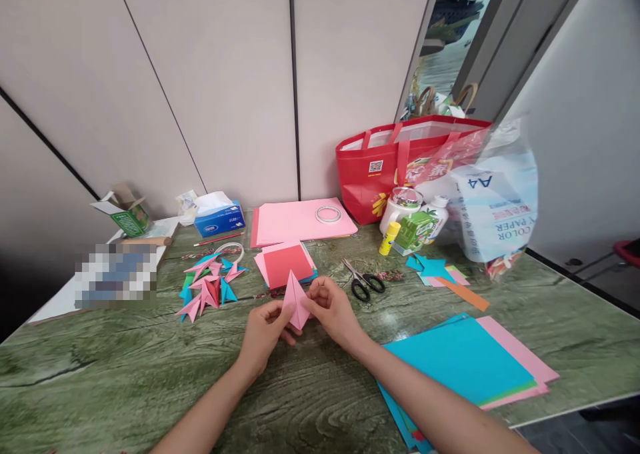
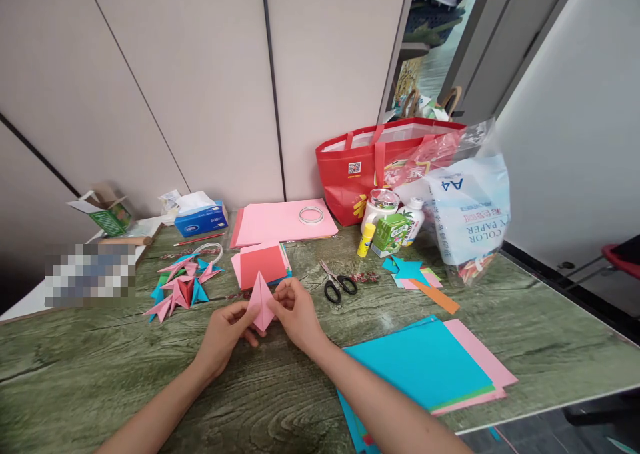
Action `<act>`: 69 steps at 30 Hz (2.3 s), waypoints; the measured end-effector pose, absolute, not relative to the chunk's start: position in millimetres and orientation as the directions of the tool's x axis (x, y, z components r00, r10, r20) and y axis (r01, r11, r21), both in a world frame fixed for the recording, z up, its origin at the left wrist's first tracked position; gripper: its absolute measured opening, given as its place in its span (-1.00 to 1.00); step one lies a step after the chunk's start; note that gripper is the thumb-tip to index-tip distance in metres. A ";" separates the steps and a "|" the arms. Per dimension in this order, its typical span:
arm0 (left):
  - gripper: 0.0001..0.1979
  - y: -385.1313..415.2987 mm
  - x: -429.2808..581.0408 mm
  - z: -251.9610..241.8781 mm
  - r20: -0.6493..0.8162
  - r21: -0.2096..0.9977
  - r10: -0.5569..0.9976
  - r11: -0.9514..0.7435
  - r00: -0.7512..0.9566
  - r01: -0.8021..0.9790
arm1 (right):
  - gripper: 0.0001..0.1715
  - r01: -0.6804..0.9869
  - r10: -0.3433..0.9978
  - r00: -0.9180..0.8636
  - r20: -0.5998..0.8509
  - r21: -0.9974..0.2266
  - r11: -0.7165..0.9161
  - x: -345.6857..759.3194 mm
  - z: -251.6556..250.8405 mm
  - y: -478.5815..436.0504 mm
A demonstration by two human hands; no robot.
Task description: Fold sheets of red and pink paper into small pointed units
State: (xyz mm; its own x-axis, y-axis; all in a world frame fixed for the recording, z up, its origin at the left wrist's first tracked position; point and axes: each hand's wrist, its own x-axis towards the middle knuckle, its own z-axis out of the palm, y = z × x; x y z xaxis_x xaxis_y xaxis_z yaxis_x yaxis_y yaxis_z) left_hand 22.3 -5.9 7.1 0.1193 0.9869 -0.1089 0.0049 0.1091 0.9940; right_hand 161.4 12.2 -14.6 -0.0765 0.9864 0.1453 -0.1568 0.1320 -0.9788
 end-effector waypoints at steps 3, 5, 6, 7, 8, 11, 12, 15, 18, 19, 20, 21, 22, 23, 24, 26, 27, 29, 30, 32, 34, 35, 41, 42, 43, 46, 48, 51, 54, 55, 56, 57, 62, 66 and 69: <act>-0.71 -4.5 21.2 5.7 -0.047 0.997 0.998 0.049 0.043 -0.051 | -0.92 -0.066 0.974 -0.105 0.199 -0.979 0.192 161.1 -15.0 11.6; -0.76 -3.5 20.2 5.2 -0.002 0.998 1.000 0.001 -0.010 -0.067 | -0.86 -0.055 0.972 -0.135 0.192 -0.981 0.186 160.3 -15.8 10.9; -0.79 -3.2 19.8 5.2 0.014 0.998 1.000 -0.015 -0.028 -0.060 | -0.80 -0.061 0.972 -0.143 0.185 -0.982 0.178 159.9 -16.5 10.6; -0.81 -3.1 19.6 5.3 0.021 0.999 0.999 -0.023 -0.040 -0.046 | -0.75 -0.069 0.973 -0.147 0.178 -0.983 0.169 159.5 -17.3 10.4; -0.83 -3.2 19.5 5.4 0.019 0.999 0.999 -0.020 -0.045 -0.029 | -0.73 -0.079 0.974 -0.144 0.174 -0.983 0.164 159.3 -18.2 10.2; -0.77 -3.9 19.7 4.3 -0.009 1.000 1.000 0.009 -0.027 -0.001 | -0.74 -0.104 0.974 -0.117 0.193 -0.978 0.181 159.4 -20.2 9.9; -0.75 -4.0 19.7 3.4 -0.012 1.000 1.000 0.012 -0.028 -0.003 | -0.74 -0.094 0.971 -0.102 0.215 -0.974 0.206 159.6 -20.4 9.5; -0.74 -3.5 18.9 -0.1 0.004 1.000 0.997 -0.003 -0.074 0.018 | -0.78 0.012 0.947 -0.059 0.315 -0.949 0.316 160.2 -18.5 7.3; -0.77 -2.7 17.7 -1.9 0.051 0.995 0.993 -0.041 -0.110 0.093 | -0.81 0.124 0.917 -0.048 0.397 -0.908 0.399 160.7 -13.8 4.3; -0.78 -2.7 17.2 -2.1 0.071 0.991 0.992 -0.058 -0.106 0.118 | -0.82 0.149 0.908 -0.045 0.417 -0.896 0.419 160.9 -11.9 3.5; -0.79 -2.8 16.8 -2.1 0.097 0.986 0.990 -0.082 -0.098 0.143 | -0.83 0.168 0.899 -0.042 0.436 -0.884 0.437 161.0 -10.1 2.8; -0.81 -3.0 16.4 -2.1 0.130 0.979 0.988 -0.114 -0.086 0.170 | -0.85 0.182 0.890 -0.039 0.455 -0.872 0.454 161.1 -8.4 2.2; -0.83 -3.2 15.9 -2.2 0.172 0.968 0.982 -0.154 -0.074 0.200 | -0.86 0.192 0.881 -0.038 0.471 -0.862 0.469 161.3 -6.9 1.8; -0.84 -3.3 15.4 -2.4 0.218 0.953 0.974 -0.198 -0.066 0.231 | -0.88 0.199 0.873 -0.039 0.486 -0.853 0.483 161.4 -5.6 1.5; -0.86 -3.3 14.8 -2.6 0.263 0.935 0.963 -0.239 -0.061 0.262 | -0.89 0.204 0.867 -0.044 0.497 -0.845 0.495 161.6 -4.6 1.4; -0.87 -2.9 13.3 -2.6 0.331 0.906 0.942 -0.301 -0.057 0.299 | -0.91 0.213 0.855 -0.060 0.516 -0.830 0.516 162.3 -3.0 1.2; -0.88 -2.6 12.6 -1.9 0.351 0.897 0.935 -0.320 -0.052 0.305 | -0.92 0.219 0.848 -0.072 0.525 -0.821 0.527 162.7 -2.4 1.1; -0.90 -2.1 11.5 1.3 0.371 0.890 0.928 -0.350 -0.019 0.294 | -0.93 0.220 0.838 -0.097 0.538 -0.809 0.545 163.7 -1.4 0.9; -0.91 -2.1 11.2 3.7 0.373 0.888 0.928 -0.360 0.009 0.286 | -0.93 0.210 0.839 -0.107 0.534 -0.812 0.544 164.1 -0.8 0.6; -0.89 -2.8 11.1 9.0 0.357 0.901 0.932 -0.362 0.064 0.238 | -0.92 0.177 0.859 -0.114 0.499 -0.841 0.512 164.7 0.5 -0.1; -0.88 -4.0 11.7 13.2 0.296 0.934 0.955 -0.296 0.029 0.198 | -0.90 0.140 0.889 -0.106 0.446 -0.879 0.457 164.9 1.7 -0.9; -0.87 -4.6 12.0 14.5 0.269 0.947 0.963 -0.266 0.007 0.178 | -0.90 0.123 0.900 -0.098 0.425 -0.892 0.434 164.8 2.3 -1.3; -0.91 -6.6 13.1 12.0 0.220 0.974 0.974 -0.217 -0.044 0.070 | -0.87 0.089 0.902 -0.084 0.423 -0.899 0.429 163.9 3.1 -2.3; -0.92 -6.7 13.1 11.1 0.217 0.975 0.975 -0.215 -0.041 0.051 | -0.86 0.097 0.899 -0.092 0.429 -0.894 0.437 163.7 3.0 -2.4; -0.93 -6.9 13.1 10.3 0.211 0.977 0.977 -0.209 -0.034 0.033 | -0.85 0.103 0.895 -0.103 0.433 -0.891 0.443 163.5 2.9 -2.5; -0.93 -6.7 13.3 8.5 0.172 0.985 0.985 -0.172 -0.013 0.001 | -0.87 0.107 0.894 -0.142 0.426 -0.891 0.442 163.3 3.3 -2.4; -0.91 -5.9 13.2 7.4 0.138 0.990 0.990 -0.138 -0.018 0.005 | -0.86 0.104 0.894 -0.149 0.423 -0.892 0.439 163.7 3.8 -2.1; -0.86 -4.0 12.1 5.5 0.127 0.992 0.992 -0.127 -0.008 0.028 | -0.87 0.095 0.893 -0.146 0.425 -0.893 0.441 164.7 4.0 -1.4; -0.86 -2.5 10.6 4.3 0.137 0.990 0.990 -0.137 -0.010 0.038 | -0.88 0.099 0.893 -0.157 0.422 -0.893 0.439 164.7 3.3 -1.1; -0.87 -2.4 10.5 4.5 0.144 0.989 0.989 -0.144 -0.014 0.043 | -0.88 0.104 0.894 -0.160 0.418 -0.894 0.436 164.2 2.9 -1.1; -0.88 -2.5 10.5 5.1 0.153 0.987 0.988 -0.152 -0.018 0.053 | -0.89 0.110 0.897 -0.161 0.411 -0.896 0.430 163.5 2.4 -1.2; -0.90 -2.8 10.7 6.1 0.166 0.984 0.986 -0.164 -0.024 0.065 | -0.89 0.116 0.902 -0.162 0.401 -0.900 0.421 162.7 1.9 -1.2; -0.89 -6.2 13.5 11.3 0.209 0.969 0.977 -0.202 -0.035 0.143 | -0.88 0.125 0.922 -0.164 0.352 -0.919 0.373 159.8 -1.5 -1.6; -0.94 -6.4 15.0 9.4 0.173 0.984 0.985 -0.172 -0.021 0.045 | -0.90 0.127 0.921 -0.135 0.366 -0.915 0.382 160.2 -0.9 -2.0; -0.91 -5.1 15.1 6.7 0.165 0.986 0.986 -0.165 0.001 -0.012 | -0.90 0.139 0.913 -0.134 0.385 -0.905 0.402 160.8 1.5 -1.8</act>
